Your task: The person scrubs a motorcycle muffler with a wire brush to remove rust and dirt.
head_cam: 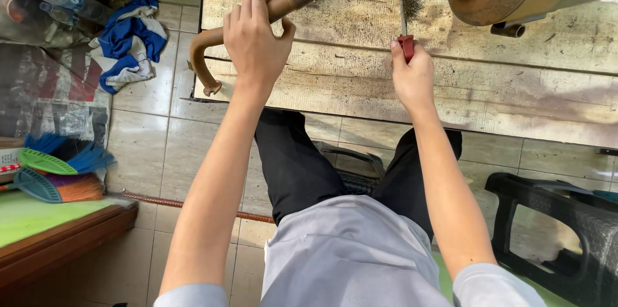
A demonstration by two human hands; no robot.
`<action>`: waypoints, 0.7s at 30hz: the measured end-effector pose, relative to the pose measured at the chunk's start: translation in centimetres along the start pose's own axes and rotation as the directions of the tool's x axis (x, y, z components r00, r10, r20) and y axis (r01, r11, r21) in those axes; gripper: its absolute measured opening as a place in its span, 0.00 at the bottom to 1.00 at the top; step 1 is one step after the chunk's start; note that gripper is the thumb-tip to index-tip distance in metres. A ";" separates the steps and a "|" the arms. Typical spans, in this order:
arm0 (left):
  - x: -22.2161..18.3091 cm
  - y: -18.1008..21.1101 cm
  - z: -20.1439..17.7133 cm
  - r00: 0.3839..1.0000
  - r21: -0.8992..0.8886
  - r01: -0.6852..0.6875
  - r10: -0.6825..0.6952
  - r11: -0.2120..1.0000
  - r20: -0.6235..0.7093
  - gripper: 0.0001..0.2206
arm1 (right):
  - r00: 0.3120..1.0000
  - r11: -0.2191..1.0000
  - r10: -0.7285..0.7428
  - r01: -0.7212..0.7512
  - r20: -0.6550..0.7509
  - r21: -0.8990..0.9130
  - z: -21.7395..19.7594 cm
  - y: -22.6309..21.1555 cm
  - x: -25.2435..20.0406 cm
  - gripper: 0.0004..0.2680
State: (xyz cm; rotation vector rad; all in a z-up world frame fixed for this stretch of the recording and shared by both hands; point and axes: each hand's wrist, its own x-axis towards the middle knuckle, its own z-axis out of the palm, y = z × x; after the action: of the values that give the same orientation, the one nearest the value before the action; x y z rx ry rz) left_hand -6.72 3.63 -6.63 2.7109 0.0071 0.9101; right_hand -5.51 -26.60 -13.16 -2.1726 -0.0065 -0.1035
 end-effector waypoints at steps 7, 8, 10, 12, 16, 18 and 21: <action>0.5 -1.1 2.2 0.987 0.035 -0.022 0.027 0.999 -0.156 0.11 | 0.960 0.962 0.253 -0.263 0.118 0.076 0.7 -0.3 -2.9 0.14; 0.4 -1.3 2.4 0.987 0.036 -0.016 0.022 0.999 -0.156 0.10 | 0.970 0.959 0.223 -0.237 0.099 0.154 0.7 -0.9 -2.3 0.13; 0.5 -1.3 2.4 0.987 0.030 -0.036 0.040 0.999 -0.153 0.09 | 0.977 0.947 0.206 -0.214 0.057 0.241 1.1 -1.7 -0.1 0.11; 0.9 -1.2 1.9 0.986 0.048 -0.026 0.034 0.998 -0.165 0.09 | 0.996 0.942 0.093 -0.084 -0.013 0.324 2.0 -2.5 3.9 0.09; 1.1 -1.1 1.6 0.996 0.059 0.007 -0.002 0.998 -0.089 0.09 | 0.993 0.962 0.107 -0.089 -0.055 0.257 4.5 -0.7 0.5 0.13; 1.2 -0.7 1.4 0.992 0.082 0.009 0.001 0.997 -0.123 0.07 | 0.987 0.960 0.155 -0.141 -0.041 0.243 4.3 0.1 -3.1 0.14; -0.1 -0.7 1.5 0.986 0.084 0.006 0.008 0.996 -0.166 0.08 | 0.978 0.949 0.188 -0.157 -0.090 0.274 3.0 0.2 -1.9 0.13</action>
State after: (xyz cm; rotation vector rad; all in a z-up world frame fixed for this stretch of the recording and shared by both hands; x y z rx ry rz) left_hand -5.89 3.86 -8.05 2.7017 0.0790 1.1593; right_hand -7.13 -24.22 -15.20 -1.8865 0.2239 -0.1202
